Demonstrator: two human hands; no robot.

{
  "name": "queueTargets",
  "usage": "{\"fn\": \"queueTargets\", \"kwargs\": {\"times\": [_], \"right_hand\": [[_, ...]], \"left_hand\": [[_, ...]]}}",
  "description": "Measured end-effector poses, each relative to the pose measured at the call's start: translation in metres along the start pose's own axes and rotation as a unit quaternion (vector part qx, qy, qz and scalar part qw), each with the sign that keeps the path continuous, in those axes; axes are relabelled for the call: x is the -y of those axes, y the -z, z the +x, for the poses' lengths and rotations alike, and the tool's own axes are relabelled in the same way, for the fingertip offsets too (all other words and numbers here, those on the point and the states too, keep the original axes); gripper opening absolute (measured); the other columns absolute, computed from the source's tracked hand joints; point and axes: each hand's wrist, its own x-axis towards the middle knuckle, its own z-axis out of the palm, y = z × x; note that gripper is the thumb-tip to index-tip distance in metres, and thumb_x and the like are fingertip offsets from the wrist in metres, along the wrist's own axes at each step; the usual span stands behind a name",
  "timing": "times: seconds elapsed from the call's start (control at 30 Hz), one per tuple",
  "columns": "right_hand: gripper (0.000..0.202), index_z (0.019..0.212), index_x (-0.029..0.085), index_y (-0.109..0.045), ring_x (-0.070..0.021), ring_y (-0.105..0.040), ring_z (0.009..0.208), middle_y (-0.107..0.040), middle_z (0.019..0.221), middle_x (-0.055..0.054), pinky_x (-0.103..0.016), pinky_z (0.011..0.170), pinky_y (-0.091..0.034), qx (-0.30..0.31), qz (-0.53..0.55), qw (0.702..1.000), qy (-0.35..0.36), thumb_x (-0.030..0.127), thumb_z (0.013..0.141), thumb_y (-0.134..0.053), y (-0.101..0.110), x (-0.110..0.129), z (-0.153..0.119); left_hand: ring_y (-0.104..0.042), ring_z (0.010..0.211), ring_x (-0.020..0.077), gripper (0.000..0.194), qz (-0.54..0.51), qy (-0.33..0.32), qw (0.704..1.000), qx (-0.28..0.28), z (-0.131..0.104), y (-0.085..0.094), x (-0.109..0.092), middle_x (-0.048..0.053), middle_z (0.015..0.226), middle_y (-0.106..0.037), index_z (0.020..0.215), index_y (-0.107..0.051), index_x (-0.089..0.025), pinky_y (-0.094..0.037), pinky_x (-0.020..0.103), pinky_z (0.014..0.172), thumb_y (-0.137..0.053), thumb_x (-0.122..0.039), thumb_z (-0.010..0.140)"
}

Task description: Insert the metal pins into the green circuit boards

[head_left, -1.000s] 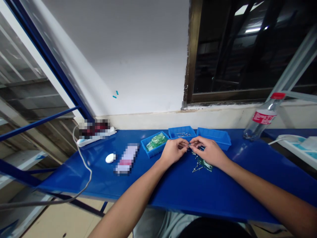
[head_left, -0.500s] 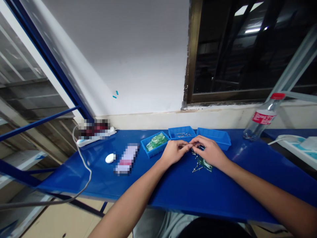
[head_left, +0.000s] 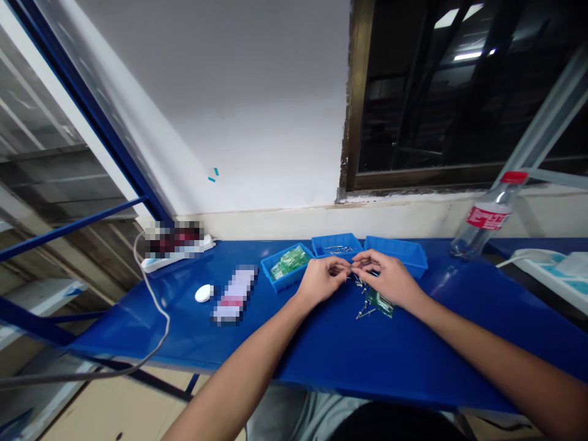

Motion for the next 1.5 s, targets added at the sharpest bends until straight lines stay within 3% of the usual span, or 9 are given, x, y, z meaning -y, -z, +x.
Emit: {"fn": "queueTargets", "kwargs": {"times": [0.37, 0.6, 0.7, 0.8, 0.93, 1.03, 1.2, 1.33, 1.5], "right_hand": [[0.025, 0.110, 0.023, -0.067, -0.0228, -0.074, 0.091, -0.074, 0.105, -0.007, -0.038, 0.085, -0.062, -0.024, 0.062, 0.997, 0.030, 0.037, 0.090, -0.071, -0.002, 0.001, -0.001], [0.018, 0.110, 0.024, -0.068, -0.0208, -0.065, 0.077, -0.069, 0.093, -0.006, -0.036, 0.075, -0.056, -0.028, -0.154, 0.976, 0.151, 0.026, 0.094, -0.059, 0.011, 0.012, 0.001], [0.017, 0.104, 0.024, -0.069, -0.0230, -0.065, 0.081, -0.068, 0.093, -0.007, -0.036, 0.074, -0.054, -0.056, -0.207, 0.964, 0.158, 0.022, 0.092, -0.056, 0.023, 0.006, 0.008], [0.017, 0.100, 0.023, -0.070, -0.0262, -0.066, 0.088, -0.070, 0.095, -0.008, -0.041, 0.084, -0.054, -0.106, -0.266, 0.948, 0.140, 0.020, 0.090, -0.056, 0.035, -0.012, 0.016], [0.012, 0.095, 0.023, -0.070, -0.0306, -0.065, 0.096, -0.073, 0.094, -0.008, -0.046, 0.088, -0.052, -0.073, -0.317, 0.937, 0.126, 0.024, 0.091, -0.059, 0.042, -0.030, 0.019], [0.013, 0.098, 0.023, -0.070, -0.0311, -0.064, 0.100, -0.073, 0.098, -0.009, -0.047, 0.091, -0.051, -0.066, -0.317, 0.937, 0.133, 0.028, 0.093, -0.059, 0.038, -0.031, 0.017], [0.014, 0.101, 0.023, -0.069, -0.0308, -0.063, 0.102, -0.072, 0.100, -0.009, -0.047, 0.093, -0.051, -0.074, -0.303, 0.938, 0.151, 0.031, 0.096, -0.058, 0.028, -0.020, 0.014], [0.012, 0.100, 0.024, -0.069, -0.0303, -0.063, 0.099, -0.072, 0.098, -0.008, -0.048, 0.092, -0.051, -0.072, -0.275, 0.945, 0.164, 0.030, 0.097, -0.058, 0.025, -0.010, 0.011], [0.014, 0.103, 0.025, -0.069, -0.0282, -0.065, 0.098, -0.072, 0.100, -0.008, -0.045, 0.091, -0.052, -0.023, -0.210, 0.960, 0.185, 0.028, 0.099, -0.056, 0.018, 0.009, 0.004]], "left_hand": [[-0.078, 0.097, 0.0201, 0.023, -0.059, -0.052, 0.996, -0.050, 0.000, 0.001, -0.001, 0.007, 0.103, -0.080, 0.109, -0.062, -0.018, -0.061, 0.029, 0.085, -0.072, -0.019, 0.089], [-0.076, 0.097, 0.0191, 0.023, -0.020, -0.047, 0.998, -0.034, 0.000, 0.003, -0.009, 0.006, 0.105, -0.079, 0.114, -0.059, -0.019, -0.059, 0.029, 0.085, -0.067, -0.024, 0.093], [-0.075, 0.100, 0.0193, 0.019, 0.036, -0.061, 0.997, -0.006, -0.001, 0.005, -0.009, 0.007, 0.109, -0.078, 0.114, -0.062, -0.020, -0.058, 0.029, 0.086, -0.063, -0.025, 0.096], [-0.072, 0.108, 0.0217, 0.019, 0.119, -0.106, 0.986, 0.052, -0.001, 0.004, -0.005, 0.008, 0.115, -0.077, 0.113, -0.069, -0.020, -0.054, 0.033, 0.098, -0.062, -0.027, 0.097], [-0.068, 0.119, 0.0238, 0.020, 0.186, -0.178, 0.954, 0.151, 0.001, -0.002, 0.005, 0.009, 0.123, -0.075, 0.111, -0.075, -0.021, -0.048, 0.035, 0.109, -0.065, -0.026, 0.095], [-0.069, 0.116, 0.0226, 0.020, 0.215, -0.187, 0.943, 0.172, 0.003, -0.005, 0.011, 0.007, 0.122, -0.076, 0.108, -0.077, -0.022, -0.048, 0.034, 0.107, -0.063, -0.021, 0.095], [-0.072, 0.100, 0.0213, 0.021, 0.236, -0.171, 0.944, 0.152, 0.003, -0.002, 0.011, 0.008, 0.107, -0.078, 0.106, -0.077, -0.020, -0.051, 0.032, 0.096, -0.061, -0.016, 0.093], [-0.071, 0.099, 0.0229, 0.019, 0.222, -0.156, 0.954, 0.127, 0.002, -0.001, 0.007, 0.007, 0.103, -0.078, 0.101, -0.077, -0.019, -0.051, 0.034, 0.096, -0.065, -0.014, 0.087], [-0.072, 0.095, 0.0207, 0.021, 0.131, -0.088, 0.987, 0.032, 0.003, 0.000, 0.000, 0.006, 0.103, -0.077, 0.101, -0.071, -0.019, -0.055, 0.032, 0.092, -0.065, -0.011, 0.083]]}}
